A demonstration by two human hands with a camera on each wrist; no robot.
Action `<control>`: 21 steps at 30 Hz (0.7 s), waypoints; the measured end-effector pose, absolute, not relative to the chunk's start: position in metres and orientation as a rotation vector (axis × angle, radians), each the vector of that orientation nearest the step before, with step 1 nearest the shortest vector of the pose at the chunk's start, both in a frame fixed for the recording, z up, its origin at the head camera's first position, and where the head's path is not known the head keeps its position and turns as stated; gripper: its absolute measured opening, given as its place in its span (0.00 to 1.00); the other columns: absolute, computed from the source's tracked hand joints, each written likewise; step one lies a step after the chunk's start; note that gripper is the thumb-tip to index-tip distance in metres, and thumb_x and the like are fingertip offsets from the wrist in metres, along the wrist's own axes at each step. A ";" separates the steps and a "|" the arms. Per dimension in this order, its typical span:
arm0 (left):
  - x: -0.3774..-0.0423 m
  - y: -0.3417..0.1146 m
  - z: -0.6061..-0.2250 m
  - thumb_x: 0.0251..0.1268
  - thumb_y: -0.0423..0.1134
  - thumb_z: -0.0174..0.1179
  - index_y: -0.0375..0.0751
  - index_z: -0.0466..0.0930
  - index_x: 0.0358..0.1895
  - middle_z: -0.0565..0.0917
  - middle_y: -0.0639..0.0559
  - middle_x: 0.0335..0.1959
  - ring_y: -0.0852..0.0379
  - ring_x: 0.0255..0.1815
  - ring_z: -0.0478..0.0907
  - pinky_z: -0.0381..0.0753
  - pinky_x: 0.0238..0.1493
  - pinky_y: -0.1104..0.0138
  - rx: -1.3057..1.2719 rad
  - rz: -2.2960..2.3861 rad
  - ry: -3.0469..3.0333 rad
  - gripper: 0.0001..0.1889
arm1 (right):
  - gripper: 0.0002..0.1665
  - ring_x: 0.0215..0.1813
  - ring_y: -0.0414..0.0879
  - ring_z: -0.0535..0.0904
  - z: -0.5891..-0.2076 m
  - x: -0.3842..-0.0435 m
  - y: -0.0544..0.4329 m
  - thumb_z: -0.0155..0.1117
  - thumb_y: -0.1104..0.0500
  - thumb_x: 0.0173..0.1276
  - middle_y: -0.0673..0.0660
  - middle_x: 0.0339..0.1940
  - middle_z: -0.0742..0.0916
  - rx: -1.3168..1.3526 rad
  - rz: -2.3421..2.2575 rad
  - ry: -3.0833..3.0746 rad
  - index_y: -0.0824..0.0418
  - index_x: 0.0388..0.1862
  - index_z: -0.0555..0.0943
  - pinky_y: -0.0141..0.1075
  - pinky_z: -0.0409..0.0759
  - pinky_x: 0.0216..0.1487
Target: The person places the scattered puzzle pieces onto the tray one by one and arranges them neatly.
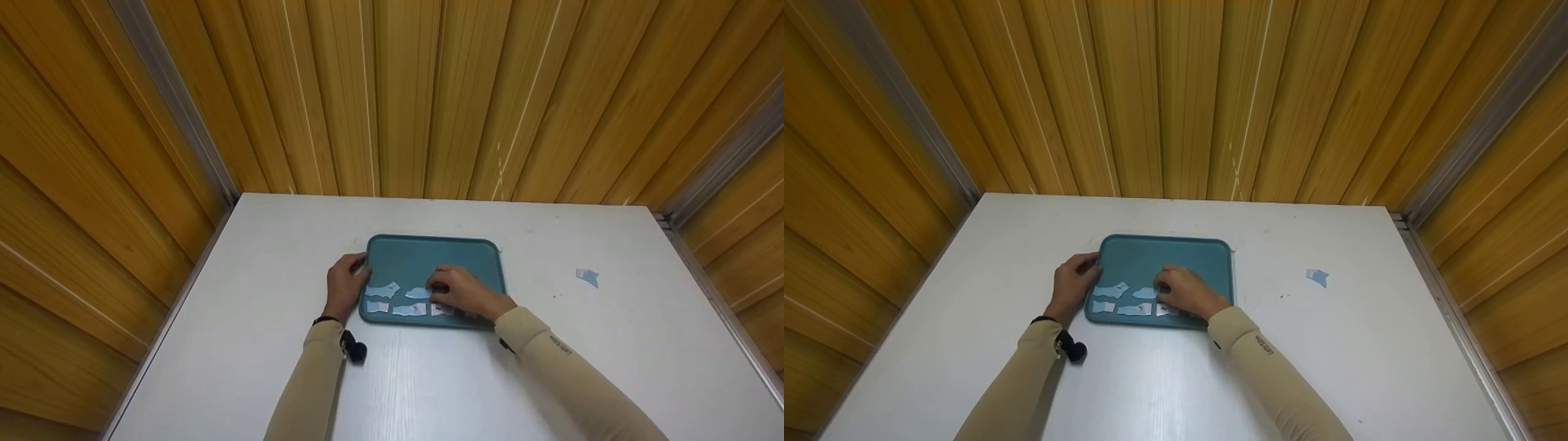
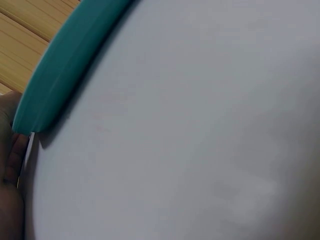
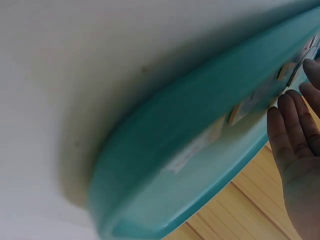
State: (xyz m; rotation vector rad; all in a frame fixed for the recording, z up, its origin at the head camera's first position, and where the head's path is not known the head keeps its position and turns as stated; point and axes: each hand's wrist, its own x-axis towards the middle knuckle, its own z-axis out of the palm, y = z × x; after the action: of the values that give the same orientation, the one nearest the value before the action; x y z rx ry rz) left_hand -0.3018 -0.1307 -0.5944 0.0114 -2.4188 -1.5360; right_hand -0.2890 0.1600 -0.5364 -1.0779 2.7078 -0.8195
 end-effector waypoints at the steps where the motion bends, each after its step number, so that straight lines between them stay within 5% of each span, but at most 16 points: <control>1: -0.302 -0.131 -0.594 0.69 0.27 0.69 0.34 0.86 0.60 0.87 0.44 0.56 0.48 0.61 0.83 0.80 0.65 0.59 0.010 -1.537 -2.418 0.18 | 0.12 0.50 0.48 0.83 -0.536 -0.288 0.163 0.74 0.62 0.72 0.54 0.47 0.86 -1.057 -0.823 2.707 0.64 0.53 0.89 0.47 0.85 0.57; 21: -0.301 -0.131 -0.593 0.69 0.28 0.70 0.33 0.86 0.60 0.87 0.44 0.55 0.48 0.60 0.84 0.81 0.65 0.58 -0.004 -1.553 -2.403 0.17 | 0.18 0.53 0.56 0.85 -0.517 -0.282 0.239 0.76 0.61 0.71 0.60 0.49 0.86 -0.865 -0.909 2.798 0.67 0.57 0.87 0.53 0.85 0.58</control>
State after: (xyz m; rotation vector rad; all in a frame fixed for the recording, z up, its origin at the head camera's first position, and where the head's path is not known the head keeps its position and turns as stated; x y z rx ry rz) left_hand -0.3007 -0.1307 -0.5932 -0.0040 -2.4035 -1.5534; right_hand -0.2817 0.2394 -0.5167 -0.8647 2.7975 -0.9086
